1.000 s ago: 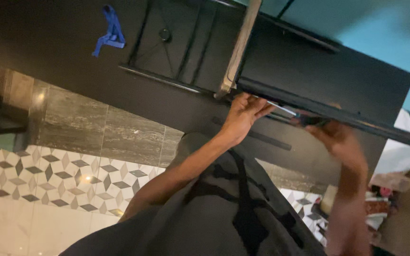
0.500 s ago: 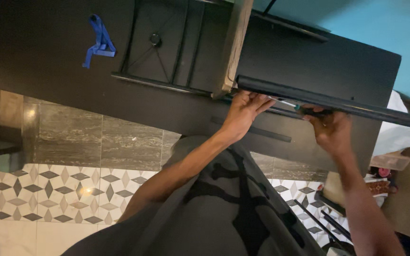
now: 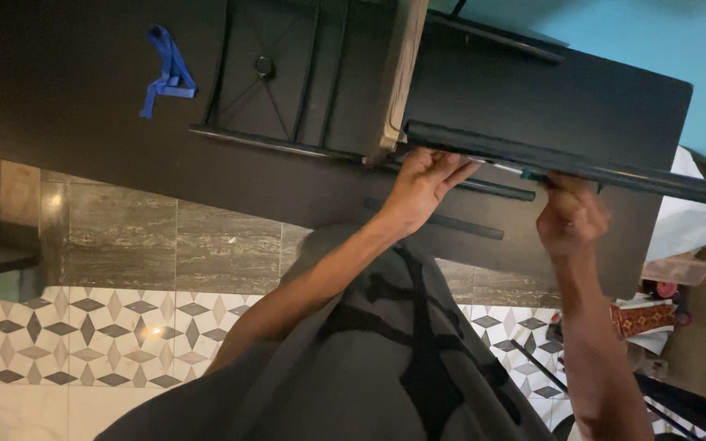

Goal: The person uses a screwdriver to attach metal bars to a wooden tabletop, tightening screws at multiple points. The person repeatedly positions and secures the bars, then briefly retrieves another screwdriver from a nearby shelf before continuing to fasten the bars to the tabletop.

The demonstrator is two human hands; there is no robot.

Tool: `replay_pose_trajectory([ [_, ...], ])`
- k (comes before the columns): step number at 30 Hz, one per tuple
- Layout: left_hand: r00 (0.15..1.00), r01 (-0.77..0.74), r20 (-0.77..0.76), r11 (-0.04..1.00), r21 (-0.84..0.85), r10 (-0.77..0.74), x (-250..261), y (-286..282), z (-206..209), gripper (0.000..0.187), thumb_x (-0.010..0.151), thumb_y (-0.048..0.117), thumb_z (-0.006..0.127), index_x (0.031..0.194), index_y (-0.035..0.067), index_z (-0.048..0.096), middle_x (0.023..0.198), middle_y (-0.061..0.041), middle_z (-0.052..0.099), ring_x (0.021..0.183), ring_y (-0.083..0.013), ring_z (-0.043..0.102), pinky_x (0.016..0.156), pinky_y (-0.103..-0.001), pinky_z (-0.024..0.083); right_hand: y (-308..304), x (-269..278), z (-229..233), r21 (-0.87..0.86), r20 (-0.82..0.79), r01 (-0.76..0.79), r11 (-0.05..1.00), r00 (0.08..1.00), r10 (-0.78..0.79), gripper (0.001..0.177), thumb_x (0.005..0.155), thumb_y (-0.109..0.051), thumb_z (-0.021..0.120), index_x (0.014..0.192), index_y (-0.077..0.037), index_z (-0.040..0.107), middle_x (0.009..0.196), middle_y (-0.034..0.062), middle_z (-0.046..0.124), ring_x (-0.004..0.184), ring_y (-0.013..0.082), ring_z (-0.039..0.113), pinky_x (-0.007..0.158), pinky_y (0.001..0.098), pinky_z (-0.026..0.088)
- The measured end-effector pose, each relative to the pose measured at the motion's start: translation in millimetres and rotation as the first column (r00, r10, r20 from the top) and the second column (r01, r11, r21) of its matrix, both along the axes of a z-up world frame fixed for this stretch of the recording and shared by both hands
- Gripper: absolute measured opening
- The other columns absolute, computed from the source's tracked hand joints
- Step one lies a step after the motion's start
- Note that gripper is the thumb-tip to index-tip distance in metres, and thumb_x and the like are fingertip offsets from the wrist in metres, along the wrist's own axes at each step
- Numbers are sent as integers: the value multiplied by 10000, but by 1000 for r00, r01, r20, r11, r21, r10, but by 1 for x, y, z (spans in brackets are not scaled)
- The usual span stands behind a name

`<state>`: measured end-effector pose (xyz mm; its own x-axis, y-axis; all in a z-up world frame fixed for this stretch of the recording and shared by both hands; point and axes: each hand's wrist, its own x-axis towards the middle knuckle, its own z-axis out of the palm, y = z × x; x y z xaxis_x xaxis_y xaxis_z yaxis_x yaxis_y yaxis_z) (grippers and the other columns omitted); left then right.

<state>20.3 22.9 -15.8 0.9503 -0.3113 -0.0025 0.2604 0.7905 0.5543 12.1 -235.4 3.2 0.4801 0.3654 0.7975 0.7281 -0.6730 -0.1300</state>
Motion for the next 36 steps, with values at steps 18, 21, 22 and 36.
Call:
replay_pose_trajectory([
  [18, 996, 19, 86, 994, -105, -9, -12, 1, -3, 167, 1137, 87, 526, 1162, -22, 650, 1284, -170, 667, 1321, -278, 609, 1235, -421, 391, 30, -56, 78, 723, -667, 245, 646, 490, 561, 338, 1017, -174, 747, 1302, -21, 647, 1447, 228, 608, 1263, 297, 688, 1096, 390, 553],
  [21, 998, 42, 48, 997, -63, -39, -16, 3, 0, 146, 1111, 56, 507, 1180, 3, 624, 1306, -179, 649, 1325, -293, 605, 1212, -424, 391, 22, -61, 81, 811, -581, 342, 474, 386, 716, 457, 982, -254, 780, 1330, -4, 623, 1510, 273, 561, 1309, 336, 642, 1149, 426, 540],
  [22, 999, 49, 19, 998, -39, -48, -18, 4, 0, 147, 1096, 44, 500, 1184, 11, 614, 1313, -184, 644, 1321, -300, 605, 1198, -425, 391, 21, -65, 81, 809, -573, 397, 434, 363, 735, 489, 972, -269, 785, 1336, 5, 608, 1513, 291, 553, 1313, 352, 631, 1157, 434, 542],
  [36, 980, -194, 53, 980, 51, 191, -14, -9, -22, 156, 1150, 91, 553, 1241, -23, 606, 1219, -102, 638, 1270, -259, 637, 1226, -452, 471, 30, -55, 65, 678, -675, 570, 464, 234, 699, 579, 923, -19, 669, 1468, 23, 478, 1337, 237, 618, 1236, 295, 655, 1120, 389, 481],
])
